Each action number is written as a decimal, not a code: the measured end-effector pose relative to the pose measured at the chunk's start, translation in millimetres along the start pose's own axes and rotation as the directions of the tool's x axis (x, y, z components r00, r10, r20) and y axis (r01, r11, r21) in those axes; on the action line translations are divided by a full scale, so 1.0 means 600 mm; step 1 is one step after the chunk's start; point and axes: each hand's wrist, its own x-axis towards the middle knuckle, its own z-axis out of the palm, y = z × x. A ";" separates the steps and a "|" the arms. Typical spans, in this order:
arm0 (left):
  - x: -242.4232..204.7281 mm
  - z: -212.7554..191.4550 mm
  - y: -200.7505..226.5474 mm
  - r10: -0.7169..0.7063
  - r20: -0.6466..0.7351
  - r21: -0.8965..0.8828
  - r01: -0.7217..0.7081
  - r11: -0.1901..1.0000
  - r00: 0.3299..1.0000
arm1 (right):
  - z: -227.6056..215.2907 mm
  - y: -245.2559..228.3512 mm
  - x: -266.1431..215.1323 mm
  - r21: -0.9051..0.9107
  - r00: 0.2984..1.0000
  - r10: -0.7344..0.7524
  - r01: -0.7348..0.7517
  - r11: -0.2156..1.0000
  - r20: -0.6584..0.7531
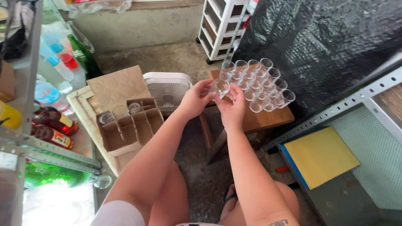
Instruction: The person removes small clear glasses from a cardboard box and places them on a wooden stool. They then close the box and move it to a metal shelf. Finally, they pick up the glasses from the stool and arrange them on the shelf.
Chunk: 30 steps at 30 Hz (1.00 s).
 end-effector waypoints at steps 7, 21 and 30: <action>0.018 0.086 0.008 -0.024 0.043 0.032 0.023 0.999 0.999 | -0.061 0.085 0.014 -0.014 0.984 0.033 -0.036 0.999 -0.176; 0.081 0.170 -0.083 -0.113 -0.020 -0.050 0.112 0.992 0.993 | -0.074 0.110 0.026 -0.029 0.943 0.114 -0.130 0.991 -0.312; 0.077 0.177 -0.075 -0.212 -0.061 -0.047 0.209 0.977 0.975 | -0.068 0.135 0.032 -0.041 0.937 0.183 -0.204 0.978 -0.297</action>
